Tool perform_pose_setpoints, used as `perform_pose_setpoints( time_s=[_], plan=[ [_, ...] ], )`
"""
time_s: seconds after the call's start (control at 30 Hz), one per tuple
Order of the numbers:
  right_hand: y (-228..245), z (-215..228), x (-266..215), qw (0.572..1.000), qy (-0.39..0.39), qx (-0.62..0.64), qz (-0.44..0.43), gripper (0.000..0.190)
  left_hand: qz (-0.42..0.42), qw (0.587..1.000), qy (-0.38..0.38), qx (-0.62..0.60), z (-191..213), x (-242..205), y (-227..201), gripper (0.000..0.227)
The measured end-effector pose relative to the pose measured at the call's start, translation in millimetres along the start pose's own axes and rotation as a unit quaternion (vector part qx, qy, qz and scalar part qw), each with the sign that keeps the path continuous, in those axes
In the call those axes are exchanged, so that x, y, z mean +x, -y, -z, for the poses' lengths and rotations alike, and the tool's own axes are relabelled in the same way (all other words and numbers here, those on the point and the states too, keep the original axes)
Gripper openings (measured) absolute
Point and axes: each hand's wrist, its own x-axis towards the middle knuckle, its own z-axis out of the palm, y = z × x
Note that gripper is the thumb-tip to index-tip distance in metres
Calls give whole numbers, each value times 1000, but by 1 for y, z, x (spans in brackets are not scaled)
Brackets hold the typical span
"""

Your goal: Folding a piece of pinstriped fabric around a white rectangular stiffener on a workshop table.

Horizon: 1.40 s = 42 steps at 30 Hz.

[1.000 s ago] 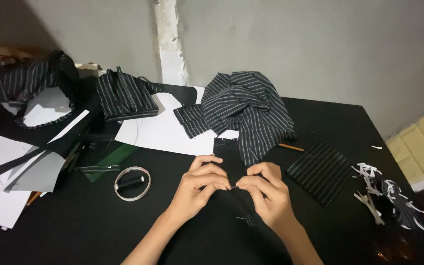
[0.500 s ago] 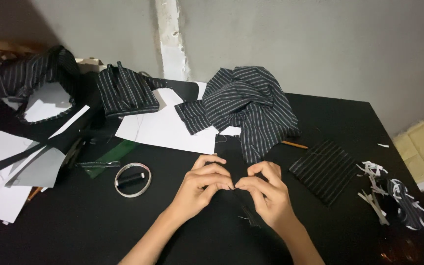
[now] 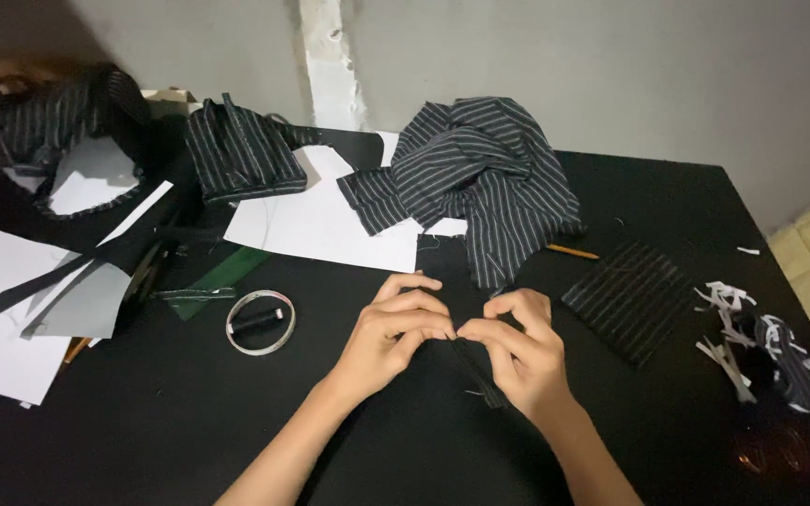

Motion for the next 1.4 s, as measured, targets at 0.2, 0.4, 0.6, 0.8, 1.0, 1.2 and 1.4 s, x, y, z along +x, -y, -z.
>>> perform_pose_setpoints(
  time_s=[0.2, 0.4, 0.6, 0.8, 1.0, 1.2, 1.4],
  plan=[
    [-9, -10, -12, 997, -58, 25, -34, 12, 28, 999, -41, -7, -2, 2, -2, 10],
    [-10, -7, -9, 999, -37, -2, 5, 12, 10, 999, -26, 40, -3, 0, 4, 12],
    [-4, -7, -6, 999, -27, -7, 35, 19, 11, 997, -11, 73, -6, -4, 12, 13],
    [-15, -13, -16, 998, 7, 57, -2, 13, 75, 997, 18, 18, 1, 1, 4, 9],
    [-6, -7, -7, 946, 31, 271, -178, 7, 174, 957, 27, -231, -2, -2, 7, 6],
    [-24, -6, -12, 922, 64, 310, -225, 12, 189, 944, 6, -270, -6, -5, 11, 5],
    [-36, -9, -24, 911, 91, 339, -216, 17, 203, 945, 6, -255, -10, -5, 7, 4]
  ],
)
